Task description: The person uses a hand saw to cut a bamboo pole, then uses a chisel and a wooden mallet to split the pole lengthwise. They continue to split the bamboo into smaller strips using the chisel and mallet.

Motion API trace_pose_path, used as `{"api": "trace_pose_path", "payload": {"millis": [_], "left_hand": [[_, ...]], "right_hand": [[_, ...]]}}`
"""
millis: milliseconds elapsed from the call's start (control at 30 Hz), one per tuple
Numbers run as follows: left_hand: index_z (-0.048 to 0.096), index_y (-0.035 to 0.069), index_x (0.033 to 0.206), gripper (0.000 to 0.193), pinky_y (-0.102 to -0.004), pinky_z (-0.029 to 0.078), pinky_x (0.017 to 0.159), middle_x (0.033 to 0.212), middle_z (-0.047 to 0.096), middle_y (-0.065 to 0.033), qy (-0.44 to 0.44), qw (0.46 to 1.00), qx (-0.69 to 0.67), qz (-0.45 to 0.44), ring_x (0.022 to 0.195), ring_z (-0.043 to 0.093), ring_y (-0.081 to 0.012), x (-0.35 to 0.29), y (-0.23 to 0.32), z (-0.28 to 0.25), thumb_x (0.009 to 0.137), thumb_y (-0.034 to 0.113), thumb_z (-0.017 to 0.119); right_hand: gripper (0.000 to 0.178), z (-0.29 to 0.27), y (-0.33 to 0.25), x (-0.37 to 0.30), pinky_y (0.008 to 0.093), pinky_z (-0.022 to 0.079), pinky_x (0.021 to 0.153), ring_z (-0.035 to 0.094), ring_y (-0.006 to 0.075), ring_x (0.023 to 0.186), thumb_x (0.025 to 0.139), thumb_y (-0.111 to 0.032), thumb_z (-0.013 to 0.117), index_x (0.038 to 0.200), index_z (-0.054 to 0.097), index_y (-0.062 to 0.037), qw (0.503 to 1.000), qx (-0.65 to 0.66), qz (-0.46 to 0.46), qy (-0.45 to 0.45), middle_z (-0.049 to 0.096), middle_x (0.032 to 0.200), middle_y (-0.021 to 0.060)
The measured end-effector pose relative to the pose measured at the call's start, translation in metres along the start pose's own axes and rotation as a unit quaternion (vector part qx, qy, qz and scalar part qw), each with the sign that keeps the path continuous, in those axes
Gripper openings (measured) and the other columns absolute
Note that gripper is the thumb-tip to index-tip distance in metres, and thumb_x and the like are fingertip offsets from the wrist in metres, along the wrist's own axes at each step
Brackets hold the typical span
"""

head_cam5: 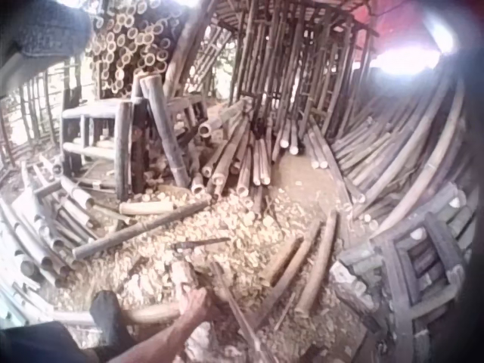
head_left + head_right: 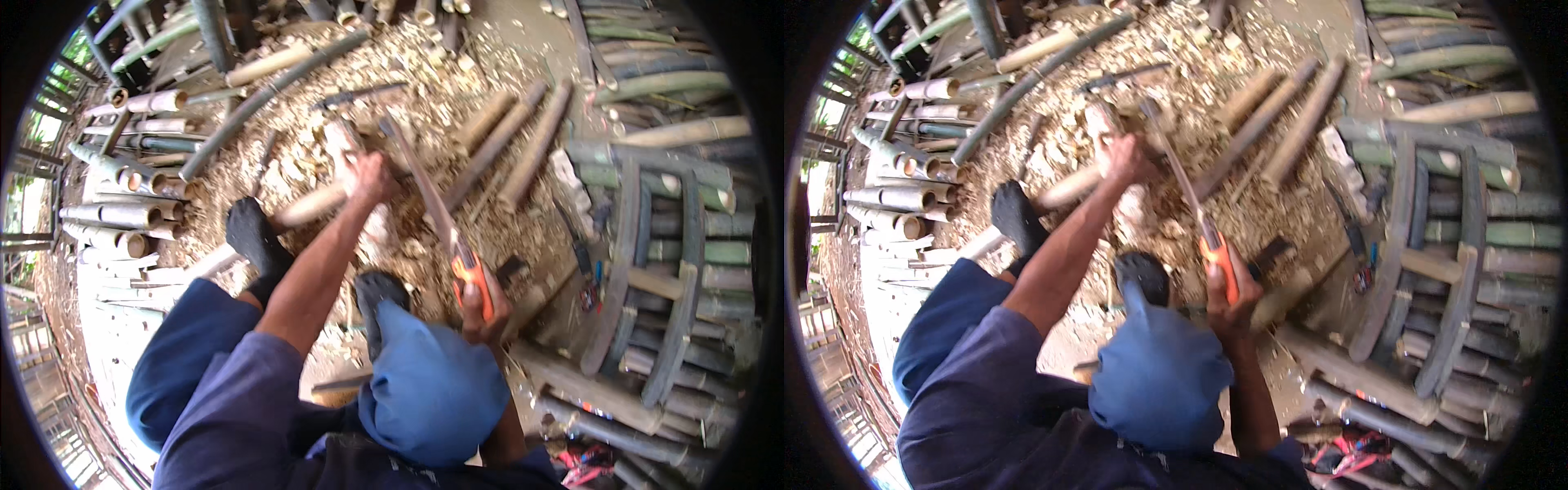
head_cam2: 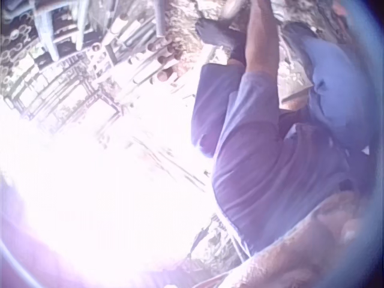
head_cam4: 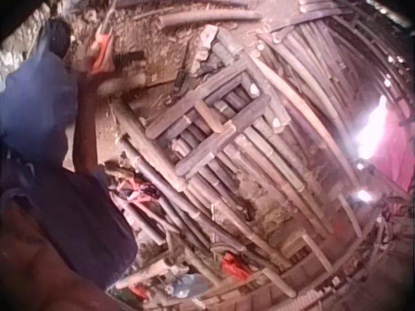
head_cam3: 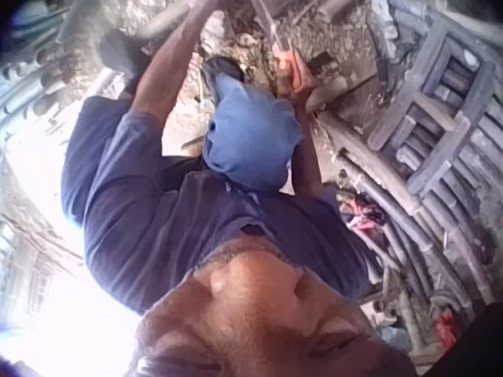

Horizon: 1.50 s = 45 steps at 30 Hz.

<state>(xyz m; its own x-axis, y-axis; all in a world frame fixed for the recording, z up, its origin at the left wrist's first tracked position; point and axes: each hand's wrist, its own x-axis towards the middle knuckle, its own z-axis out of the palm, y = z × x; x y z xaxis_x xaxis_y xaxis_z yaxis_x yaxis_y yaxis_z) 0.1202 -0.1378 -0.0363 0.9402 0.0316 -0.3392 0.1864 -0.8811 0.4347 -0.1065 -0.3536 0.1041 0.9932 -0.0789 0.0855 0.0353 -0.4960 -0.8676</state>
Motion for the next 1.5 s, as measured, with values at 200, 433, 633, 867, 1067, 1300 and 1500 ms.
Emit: {"api": "trace_pose_path", "payload": {"millis": [200,433,633,867,1067,1300,1500], "left_hand": [[0.075,0.011,0.1,0.033,-0.0645,0.033,0.113,0.099,0.073,-0.0158,0.116,0.992,-0.025,0.034,0.107,0.068,-0.0306,0.02,-0.049,0.024,0.07,0.023,0.081],[0.075,0.01,0.102,0.037,-0.0682,0.024,0.119,0.104,0.074,-0.0109,0.07,0.996,0.046,0.04,0.116,0.066,-0.0304,-0.007,-0.01,-0.004,0.069,0.026,0.079],[0.075,0.011,0.104,0.038,-0.07,0.018,0.121,0.105,0.074,-0.0119,0.0,0.999,0.047,0.009,0.117,0.065,-0.0303,-0.014,0.001,-0.02,0.068,0.023,0.078],[0.072,0.012,0.104,0.036,-0.064,0.026,0.12,0.104,0.073,-0.0086,0.007,0.999,0.033,0.011,0.108,0.066,-0.028,-0.005,-0.016,0.0,0.07,0.02,0.078],[0.071,0.011,0.099,0.036,-0.0692,0.018,0.122,0.1,0.072,-0.0087,0.001,0.999,0.04,0.031,0.108,0.066,-0.0286,-0.005,-0.01,-0.01,0.065,0.022,0.078],[0.074,0.014,0.101,0.034,-0.0709,0.024,0.118,0.102,0.073,-0.0122,0.035,0.998,0.022,0.039,0.112,0.066,-0.0314,-0.009,-0.008,0.0,0.068,0.02,0.08],[0.074,0.013,0.097,0.036,-0.0728,0.022,0.119,0.101,0.074,-0.011,0.039,0.998,0.043,0.036,0.114,0.067,-0.0303,-0.009,-0.022,0.0,0.064,0.026,0.082]], "right_hand": [[0.038,-0.013,0.026,-0.047,0.0389,0.057,0.083,0.073,0.0325,0.096,0.101,-0.017,0.058,0.13,0.063,0.0068,0.999,-0.001,-0.024,-0.036,0.072,0.108,0.0229],[0.032,0.038,0.002,0.04,0.0402,0.056,0.074,0.072,0.0355,0.084,0.099,-0.012,0.06,0.126,0.064,0.0061,0.995,0.034,-0.093,0.006,0.072,0.098,0.0222],[0.036,0.0,0.022,-0.006,0.0337,0.056,0.074,0.069,0.0182,0.081,0.103,-0.017,0.058,0.131,0.063,0.0058,0.996,-0.002,-0.075,-0.047,0.074,0.095,0.0156],[0.028,0.025,0.015,0.007,0.0405,0.057,0.071,0.073,0.0326,0.084,0.1,-0.01,0.059,0.122,0.067,0.0059,0.995,-0.073,-0.053,-0.05,0.072,0.1,0.0235],[0.034,0.016,0.008,0.023,0.0368,0.057,0.076,0.072,0.0274,0.086,0.1,-0.009,0.057,0.129,0.062,0.0068,0.998,-0.001,-0.042,-0.045,0.074,0.104,0.0188],[0.037,0.009,0.023,0.003,0.0376,0.058,0.083,0.073,0.0282,0.098,0.103,-0.015,0.055,0.131,0.061,0.0088,0.997,-0.033,-0.053,-0.041,0.072,0.114,0.0234],[0.038,0.051,-0.005,0.061,0.0411,0.054,0.069,0.07,0.0318,0.077,0.1,-0.017,0.062,0.132,0.062,0.0041,0.996,0.055,-0.049,-0.057,0.071,0.091,0.0206]]}}
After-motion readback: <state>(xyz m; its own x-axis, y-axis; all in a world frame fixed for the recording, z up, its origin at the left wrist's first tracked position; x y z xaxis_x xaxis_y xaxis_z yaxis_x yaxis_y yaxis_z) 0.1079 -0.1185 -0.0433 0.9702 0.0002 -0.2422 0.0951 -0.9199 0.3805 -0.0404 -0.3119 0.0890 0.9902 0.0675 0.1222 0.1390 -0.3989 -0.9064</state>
